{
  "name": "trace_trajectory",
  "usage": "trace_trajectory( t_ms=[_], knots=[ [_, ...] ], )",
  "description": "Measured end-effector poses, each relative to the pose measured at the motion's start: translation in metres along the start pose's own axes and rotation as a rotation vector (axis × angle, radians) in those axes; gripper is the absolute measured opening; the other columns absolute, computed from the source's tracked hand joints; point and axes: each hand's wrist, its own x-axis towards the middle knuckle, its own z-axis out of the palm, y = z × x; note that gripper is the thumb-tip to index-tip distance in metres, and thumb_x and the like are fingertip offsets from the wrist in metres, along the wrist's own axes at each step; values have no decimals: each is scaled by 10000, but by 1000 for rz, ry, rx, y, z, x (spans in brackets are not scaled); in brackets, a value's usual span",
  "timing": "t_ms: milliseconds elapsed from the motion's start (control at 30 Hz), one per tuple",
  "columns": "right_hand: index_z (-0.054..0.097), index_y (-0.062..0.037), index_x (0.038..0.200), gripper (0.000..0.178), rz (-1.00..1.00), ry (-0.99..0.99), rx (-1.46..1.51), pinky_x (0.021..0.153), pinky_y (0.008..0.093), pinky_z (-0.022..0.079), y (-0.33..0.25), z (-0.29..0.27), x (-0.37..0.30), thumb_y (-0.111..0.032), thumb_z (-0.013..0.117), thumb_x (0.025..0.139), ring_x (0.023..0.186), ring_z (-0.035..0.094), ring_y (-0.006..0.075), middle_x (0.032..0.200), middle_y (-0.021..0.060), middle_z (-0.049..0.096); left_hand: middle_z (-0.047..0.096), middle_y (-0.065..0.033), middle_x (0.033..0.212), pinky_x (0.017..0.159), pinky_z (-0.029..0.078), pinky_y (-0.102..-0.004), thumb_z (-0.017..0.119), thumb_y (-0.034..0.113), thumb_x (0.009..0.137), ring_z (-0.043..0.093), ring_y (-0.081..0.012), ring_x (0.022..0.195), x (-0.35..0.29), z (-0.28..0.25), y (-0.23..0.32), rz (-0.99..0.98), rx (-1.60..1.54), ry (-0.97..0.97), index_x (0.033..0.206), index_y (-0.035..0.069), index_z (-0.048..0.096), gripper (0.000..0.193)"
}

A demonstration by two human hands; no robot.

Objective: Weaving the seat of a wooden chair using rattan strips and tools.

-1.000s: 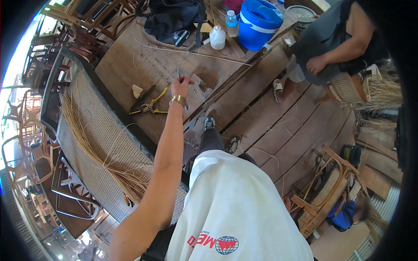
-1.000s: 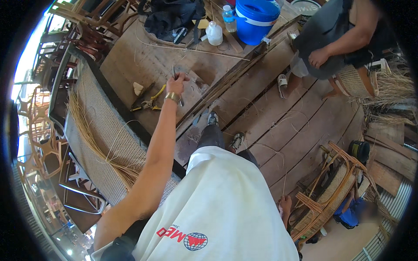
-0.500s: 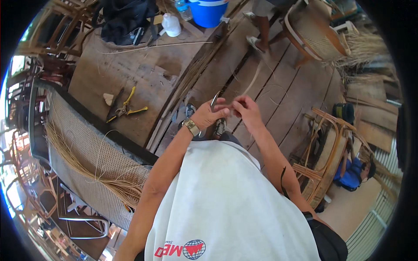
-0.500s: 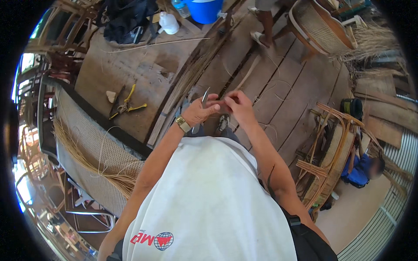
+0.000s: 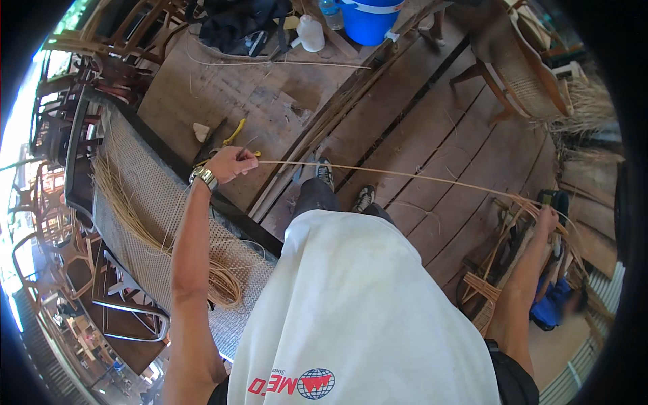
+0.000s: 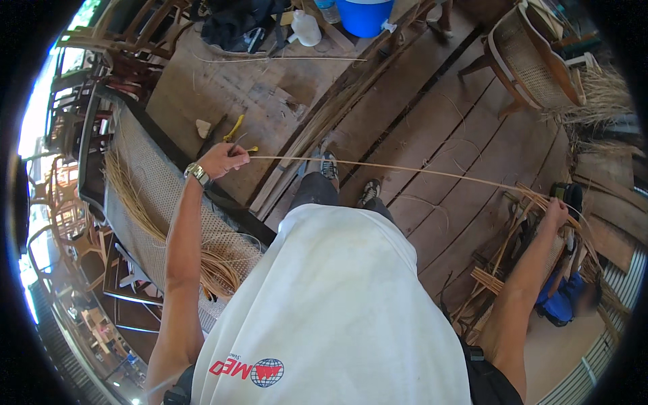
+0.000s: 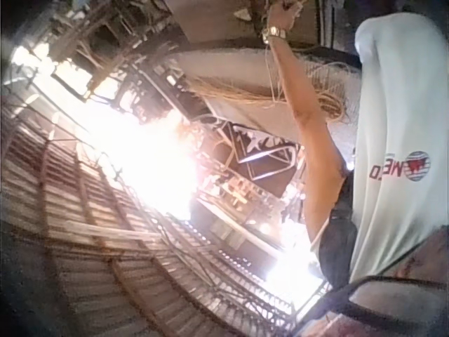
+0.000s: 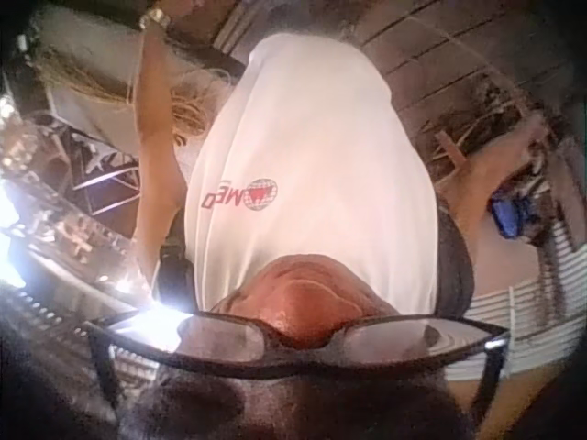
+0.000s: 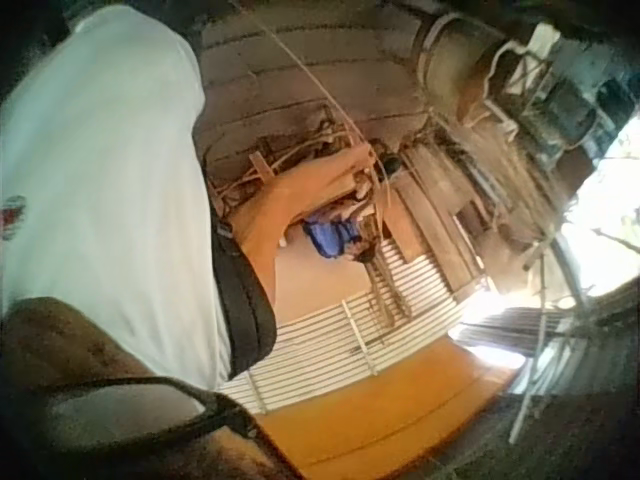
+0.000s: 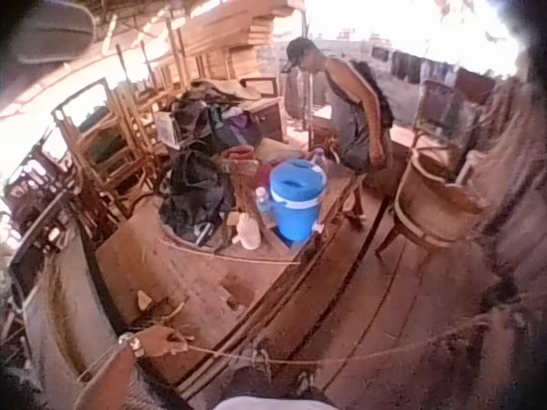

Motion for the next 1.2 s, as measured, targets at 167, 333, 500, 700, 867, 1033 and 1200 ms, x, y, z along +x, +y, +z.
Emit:
trace_trajectory(
  t_ms=[167, 333, 500, 700, 867, 1033, 1200],
  knots=[
    [540, 88, 1219, 730, -674, -9, -436, 989, 445, 445, -53, 95, -156, -491, 695, 801, 1206, 525, 376, 1254, 253, 563, 677, -28, 866, 626, 463, -264, 680, 349, 879, 567, -97, 705, 28, 58, 50, 112, 24, 33, 1014, 22, 693, 354],
    [469, -51, 1349, 527, -892, -1419, 454, 905, 350, 468, -92, 136, -453, -239, 670, 900, 1059, 580, 227, 1190, 152, 600, 714, -55, 898, 719, 495, -285, 683, 326, 877, 623, -120, 754, 54, 158, 120, 389, 32, -64, 1026, 41, 702, 322],
    [637, -19, 1123, 276, -853, -1627, 44, 626, 297, 472, -77, 116, -437, -209, 654, 922, 684, 540, 117, 758, 28, 621, 721, -66, 881, 729, 503, -314, 699, 348, 854, 644, -153, 773, 35, 101, 92, 253, 130, -44, 994, 53, 718, 327],
    [674, 13, 962, 215, -761, -1411, -277, 578, 288, 468, -6, 92, -264, -193, 665, 901, 641, 578, 99, 711, 30, 613, 699, -60, 826, 694, 491, -307, 720, 364, 841, 625, -146, 739, 3, -15, 15, 2, 302, 222, 983, 55, 718, 340],
    [672, 4, 953, 212, -672, -1035, -342, 611, 336, 473, 36, 67, -194, -199, 633, 902, 651, 611, 192, 720, 117, 636, 700, -61, 805, 685, 502, -329, 755, 332, 814, 643, -164, 730, -13, -51, -11, -94, 299, 363, 952, 68, 721, 300],
    [661, -4, 920, 266, -696, -677, -622, 702, 421, 487, 103, 49, -105, -261, 598, 906, 800, 659, 314, 804, 170, 657, 688, -63, 784, 640, 496, -315, 753, 300, 813, 634, -157, 675, -22, -66, -23, -115, 341, 453, 967, 58, 721, 289],
    [685, -31, 1048, 296, -447, -473, -959, 803, 439, 499, 141, 3, -40, -271, 584, 906, 943, 653, 343, 990, 192, 685, 727, -94, 891, 758, 530, -370, 756, 330, 776, 690, -231, 832, -34, -83, -32, -209, 384, 498, 938, 106, 740, 278]
  ],
)
